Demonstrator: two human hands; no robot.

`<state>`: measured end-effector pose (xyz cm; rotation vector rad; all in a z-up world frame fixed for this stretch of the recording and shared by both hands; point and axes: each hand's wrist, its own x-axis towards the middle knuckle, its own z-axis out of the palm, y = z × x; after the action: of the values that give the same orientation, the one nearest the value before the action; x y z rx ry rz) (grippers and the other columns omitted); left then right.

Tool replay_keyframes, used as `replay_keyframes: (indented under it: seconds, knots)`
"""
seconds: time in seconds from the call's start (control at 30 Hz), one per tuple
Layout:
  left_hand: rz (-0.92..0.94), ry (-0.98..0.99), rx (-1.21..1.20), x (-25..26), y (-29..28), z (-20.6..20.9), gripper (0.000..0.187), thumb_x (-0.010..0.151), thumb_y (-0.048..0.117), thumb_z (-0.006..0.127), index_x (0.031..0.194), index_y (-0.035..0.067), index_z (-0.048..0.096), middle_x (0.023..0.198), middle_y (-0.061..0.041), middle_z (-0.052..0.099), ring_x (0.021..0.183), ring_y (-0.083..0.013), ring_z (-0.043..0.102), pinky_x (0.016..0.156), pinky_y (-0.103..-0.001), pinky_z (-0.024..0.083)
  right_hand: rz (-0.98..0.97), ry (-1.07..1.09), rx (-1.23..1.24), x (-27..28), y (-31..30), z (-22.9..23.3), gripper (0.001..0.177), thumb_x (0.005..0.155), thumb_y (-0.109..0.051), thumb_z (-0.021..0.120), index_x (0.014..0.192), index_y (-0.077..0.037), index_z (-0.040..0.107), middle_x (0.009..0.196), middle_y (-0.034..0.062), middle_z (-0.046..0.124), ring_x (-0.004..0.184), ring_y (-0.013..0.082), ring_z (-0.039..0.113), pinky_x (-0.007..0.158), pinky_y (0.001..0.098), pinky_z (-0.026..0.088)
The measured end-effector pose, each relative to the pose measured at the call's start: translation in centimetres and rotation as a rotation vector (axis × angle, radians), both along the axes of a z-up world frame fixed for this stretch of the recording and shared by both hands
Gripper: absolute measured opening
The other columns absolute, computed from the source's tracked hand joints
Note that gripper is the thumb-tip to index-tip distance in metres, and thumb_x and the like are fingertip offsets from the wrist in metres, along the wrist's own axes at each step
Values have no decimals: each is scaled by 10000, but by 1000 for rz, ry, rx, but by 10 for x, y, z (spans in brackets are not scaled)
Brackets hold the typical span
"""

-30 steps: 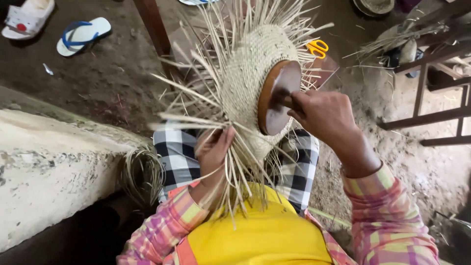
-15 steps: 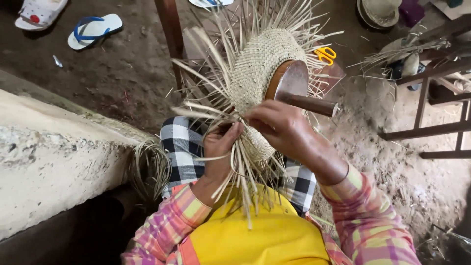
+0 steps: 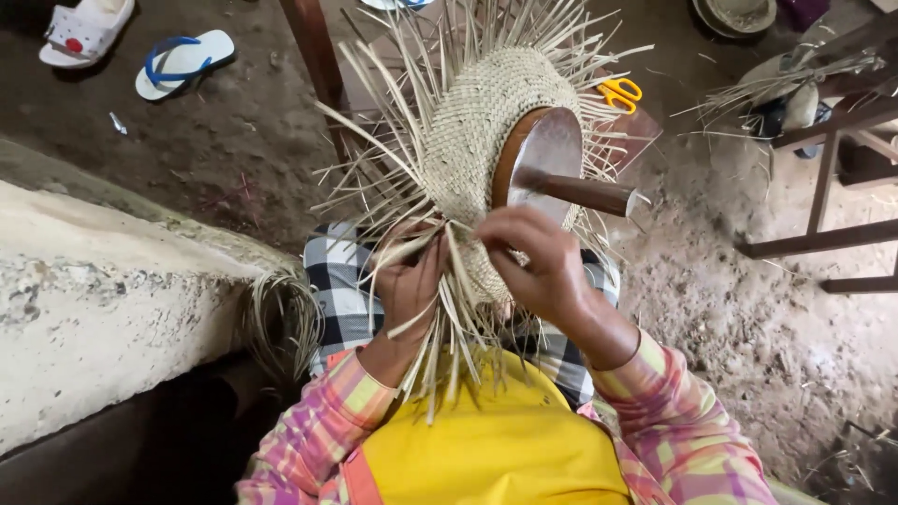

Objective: Weaving straw fibers to create or finish the brim of a hat using a wooden form.

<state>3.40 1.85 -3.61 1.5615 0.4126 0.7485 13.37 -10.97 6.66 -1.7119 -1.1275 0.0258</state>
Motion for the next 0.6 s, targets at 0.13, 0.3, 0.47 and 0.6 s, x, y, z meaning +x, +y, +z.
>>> replay_keyframes:
  seconds: [0.13, 0.3, 0.47, 0.6]
  knots:
    - [113, -160, -21, 9, 2, 15, 193, 868, -36, 760, 1055, -42, 712, 998, -205, 743, 961, -301, 754, 855, -366, 635, -66, -12, -43, 9, 15, 22, 243, 877, 26, 742, 1090, -92, 756, 1062, 113, 742, 929, 285, 744, 805, 381, 602]
    - [154, -373, 165, 15, -1, 22, 181, 840, -108, 768, 1007, -38, 768, 1031, -205, 718, 974, -311, 729, 887, -397, 592, 71, 182, 4, 20, 29, 38, 269, 939, -8, 718, 1175, -134, 744, 978, 62, 759, 796, 157, 674, 666, 290, 548]
    - [167, -328, 376, 12, 8, 51, 202, 834, -119, 739, 962, 18, 813, 955, -128, 747, 899, -293, 731, 881, -380, 604, 226, -149, -143, 33, 34, 36, 141, 865, 23, 741, 975, -60, 713, 1026, 148, 674, 869, 382, 707, 760, 473, 583]
    - [231, -324, 333, 14, 3, 49, 149, 828, -88, 792, 938, -10, 728, 913, -138, 746, 851, -307, 747, 837, -405, 594, 272, 3, -128, 46, 36, 41, 42, 904, -49, 711, 931, -22, 730, 997, 199, 682, 802, 369, 691, 744, 485, 570]
